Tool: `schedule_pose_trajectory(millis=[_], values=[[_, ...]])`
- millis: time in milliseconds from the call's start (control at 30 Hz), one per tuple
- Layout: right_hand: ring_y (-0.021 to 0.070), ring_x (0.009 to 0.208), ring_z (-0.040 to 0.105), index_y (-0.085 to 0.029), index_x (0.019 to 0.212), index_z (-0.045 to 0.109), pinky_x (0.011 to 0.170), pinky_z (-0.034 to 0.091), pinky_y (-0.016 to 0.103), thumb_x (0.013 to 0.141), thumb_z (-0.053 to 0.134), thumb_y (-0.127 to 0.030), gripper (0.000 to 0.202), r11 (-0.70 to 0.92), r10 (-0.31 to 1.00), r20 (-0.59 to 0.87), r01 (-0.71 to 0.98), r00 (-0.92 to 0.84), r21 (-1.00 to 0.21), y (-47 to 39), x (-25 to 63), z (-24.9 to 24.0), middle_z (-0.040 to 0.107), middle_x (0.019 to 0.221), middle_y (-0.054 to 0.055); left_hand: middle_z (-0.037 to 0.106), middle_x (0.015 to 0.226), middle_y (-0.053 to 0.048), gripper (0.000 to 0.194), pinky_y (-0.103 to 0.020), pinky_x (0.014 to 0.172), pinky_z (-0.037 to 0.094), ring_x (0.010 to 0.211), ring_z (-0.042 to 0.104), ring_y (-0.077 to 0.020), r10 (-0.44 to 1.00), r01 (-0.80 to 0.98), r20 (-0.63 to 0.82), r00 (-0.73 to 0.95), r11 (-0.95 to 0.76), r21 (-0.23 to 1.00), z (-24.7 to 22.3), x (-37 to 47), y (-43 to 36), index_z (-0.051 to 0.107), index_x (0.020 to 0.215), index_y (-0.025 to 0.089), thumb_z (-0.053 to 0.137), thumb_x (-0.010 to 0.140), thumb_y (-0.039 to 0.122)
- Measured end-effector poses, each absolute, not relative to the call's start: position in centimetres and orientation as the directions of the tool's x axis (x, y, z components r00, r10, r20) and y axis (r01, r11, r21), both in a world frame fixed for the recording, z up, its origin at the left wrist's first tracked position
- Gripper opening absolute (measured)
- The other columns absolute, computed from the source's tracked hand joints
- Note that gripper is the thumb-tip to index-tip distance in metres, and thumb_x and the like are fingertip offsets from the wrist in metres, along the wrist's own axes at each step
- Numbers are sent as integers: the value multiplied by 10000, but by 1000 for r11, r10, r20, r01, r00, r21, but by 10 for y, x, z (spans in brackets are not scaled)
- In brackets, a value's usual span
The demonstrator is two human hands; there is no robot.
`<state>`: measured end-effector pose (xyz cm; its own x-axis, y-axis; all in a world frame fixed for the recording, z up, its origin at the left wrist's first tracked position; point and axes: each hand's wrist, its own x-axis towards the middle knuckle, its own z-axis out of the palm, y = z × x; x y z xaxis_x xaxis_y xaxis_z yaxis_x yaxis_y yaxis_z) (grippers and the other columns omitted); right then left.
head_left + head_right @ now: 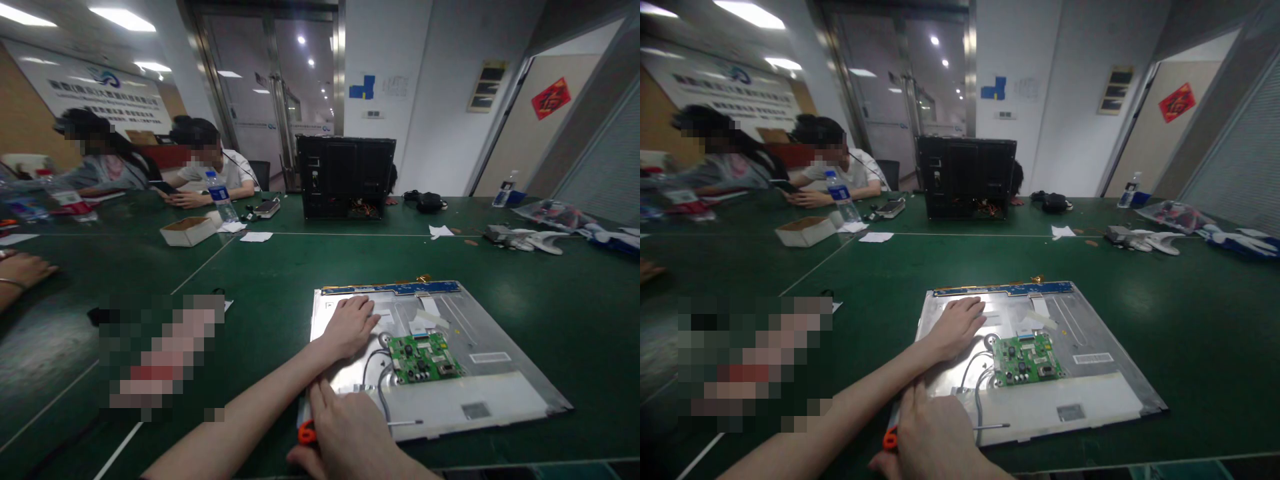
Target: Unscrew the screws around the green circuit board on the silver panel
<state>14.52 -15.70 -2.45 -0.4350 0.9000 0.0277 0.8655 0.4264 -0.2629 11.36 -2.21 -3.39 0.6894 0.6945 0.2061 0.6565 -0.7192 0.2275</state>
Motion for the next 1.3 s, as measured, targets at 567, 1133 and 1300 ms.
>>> schedule_pose_trajectory(millis=[567,1133,1300], values=[[255,905,700,-222,1160,659,794,519,352,829,595,-266,340,310,948,57,876,-312,-369,-143,271,18,741,1019,80,504,1405,-102,428,-404,1085,303,1303,428,-238,726,702,65,685,-681,209,-20,26,-20,492,1336,166,292,1002,342],[301,1062,573,-248,1431,407,870,459,404,629,791,-429,907,237,801,-403,852,-443,-466,-60,340,21,571,1269,104,353,1506,-142,585,-438,1103,267,1376,316,-309,639,646,-129,758,-709,282,-12,-12,3,334,1433,183,424,956,510],[278,1005,582,-262,1344,514,849,448,402,677,765,-421,730,227,828,-351,834,-437,-503,-66,339,12,610,1149,89,401,1469,-128,542,-431,1093,286,1346,354,-290,660,645,-102,744,-671,365,-11,-12,4,406,1371,197,540,910,450]])
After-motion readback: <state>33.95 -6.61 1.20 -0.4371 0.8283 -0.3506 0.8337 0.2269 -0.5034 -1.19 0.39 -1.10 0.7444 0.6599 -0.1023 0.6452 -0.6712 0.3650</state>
